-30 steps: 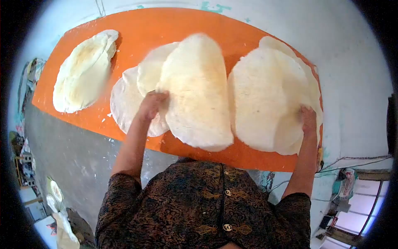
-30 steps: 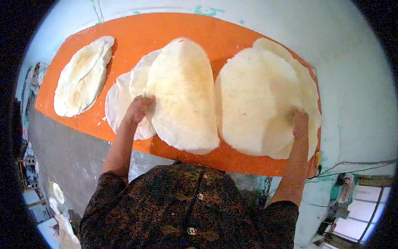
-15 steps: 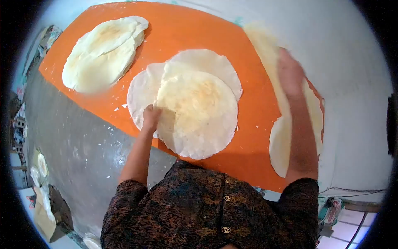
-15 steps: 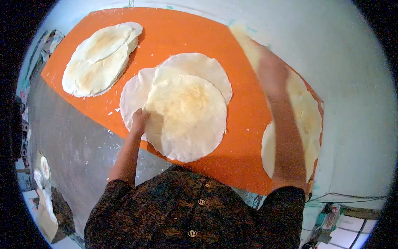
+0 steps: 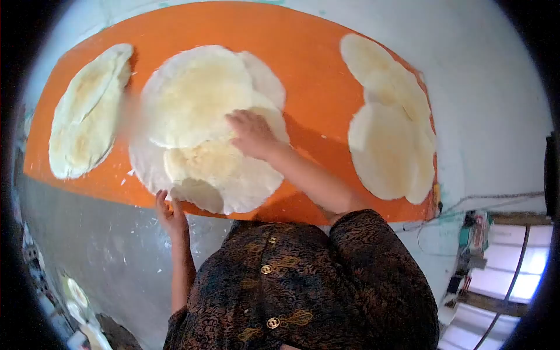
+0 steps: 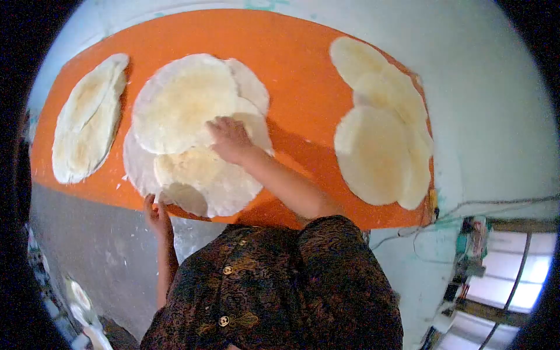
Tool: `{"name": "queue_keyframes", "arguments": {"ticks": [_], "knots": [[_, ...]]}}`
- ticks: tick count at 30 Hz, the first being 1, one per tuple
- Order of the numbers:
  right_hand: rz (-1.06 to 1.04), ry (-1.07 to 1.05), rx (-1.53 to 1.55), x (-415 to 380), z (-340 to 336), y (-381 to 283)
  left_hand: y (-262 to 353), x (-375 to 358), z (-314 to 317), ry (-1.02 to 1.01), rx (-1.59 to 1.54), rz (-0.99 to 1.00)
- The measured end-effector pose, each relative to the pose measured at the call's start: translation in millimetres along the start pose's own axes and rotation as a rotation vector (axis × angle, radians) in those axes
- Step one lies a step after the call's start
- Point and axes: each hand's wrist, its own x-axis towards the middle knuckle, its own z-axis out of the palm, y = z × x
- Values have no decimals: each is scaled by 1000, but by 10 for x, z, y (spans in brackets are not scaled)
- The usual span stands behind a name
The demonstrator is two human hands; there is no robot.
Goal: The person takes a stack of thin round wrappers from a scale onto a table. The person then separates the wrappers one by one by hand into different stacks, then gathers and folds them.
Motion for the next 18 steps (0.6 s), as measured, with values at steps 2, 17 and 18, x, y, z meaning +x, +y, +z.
{"name": "queue_keyframes", "arguments": {"ticks": [2,17,18], "knots": [[248,-17,-3,-400,-461,391,107,-153,94,-59,-136,-52],[854,-123,-298,-2445,-1304,1837,2000,-1462,2596,-994,-412,-532],[835,-95,-215,-2495,-1399,1905,1984,-1545,2752,-1013,-407,-552]]}}
